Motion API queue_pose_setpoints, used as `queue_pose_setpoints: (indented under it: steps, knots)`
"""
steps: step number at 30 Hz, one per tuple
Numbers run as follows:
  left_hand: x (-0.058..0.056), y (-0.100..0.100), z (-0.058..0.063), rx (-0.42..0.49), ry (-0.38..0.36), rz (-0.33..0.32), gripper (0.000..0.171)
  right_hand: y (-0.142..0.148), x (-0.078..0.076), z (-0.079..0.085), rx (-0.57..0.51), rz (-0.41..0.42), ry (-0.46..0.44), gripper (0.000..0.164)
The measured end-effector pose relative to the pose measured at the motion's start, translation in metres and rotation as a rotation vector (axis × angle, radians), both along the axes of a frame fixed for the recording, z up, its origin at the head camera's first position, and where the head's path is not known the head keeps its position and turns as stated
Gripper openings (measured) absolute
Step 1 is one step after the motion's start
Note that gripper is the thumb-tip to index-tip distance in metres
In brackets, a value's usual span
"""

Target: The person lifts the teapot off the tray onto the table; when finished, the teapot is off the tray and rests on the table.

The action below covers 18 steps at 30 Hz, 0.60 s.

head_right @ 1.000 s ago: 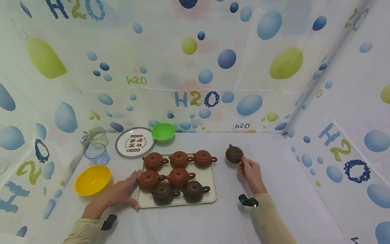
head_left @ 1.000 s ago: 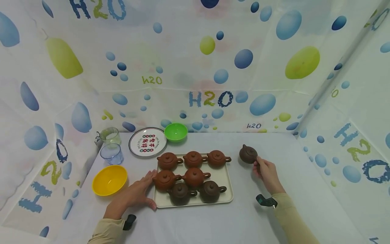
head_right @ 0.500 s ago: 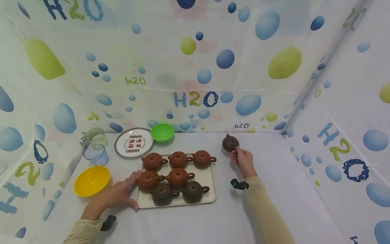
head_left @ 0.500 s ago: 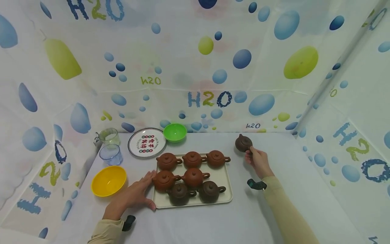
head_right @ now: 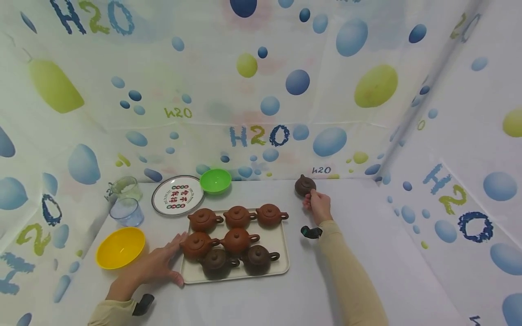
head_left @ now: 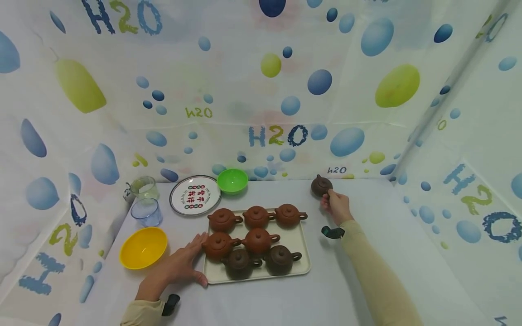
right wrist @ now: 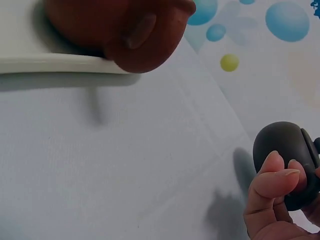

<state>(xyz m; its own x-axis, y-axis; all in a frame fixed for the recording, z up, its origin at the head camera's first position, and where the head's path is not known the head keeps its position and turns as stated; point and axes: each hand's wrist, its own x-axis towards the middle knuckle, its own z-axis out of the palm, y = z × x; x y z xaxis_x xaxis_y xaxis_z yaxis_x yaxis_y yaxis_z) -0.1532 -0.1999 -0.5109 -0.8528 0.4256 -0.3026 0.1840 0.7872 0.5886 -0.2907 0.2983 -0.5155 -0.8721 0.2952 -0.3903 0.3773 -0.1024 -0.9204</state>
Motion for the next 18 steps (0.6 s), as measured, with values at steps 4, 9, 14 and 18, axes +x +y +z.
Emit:
queue_pose_setpoints:
  steps: [4, 9, 14, 18]
  knots:
    - [0.001, 0.000, -0.001, 0.001, 0.009, 0.004, 0.141, -0.004, -0.009, 0.001, -0.001, -0.008, -0.025, 0.037]
    - [0.001, -0.001, -0.003, 0.007, 0.013, 0.000, 0.140, -0.009, -0.016, 0.000, -0.030, -0.026, -0.012, 0.034]
    - [0.002, -0.001, -0.006, 0.009, 0.013, -0.003, 0.140, -0.014, -0.019, -0.002, -0.021, -0.037, -0.016, 0.036]
    - [0.002, -0.001, -0.004, 0.005, 0.017, 0.006, 0.141, -0.017, -0.021, -0.003, 0.031, -0.032, -0.041, 0.038]
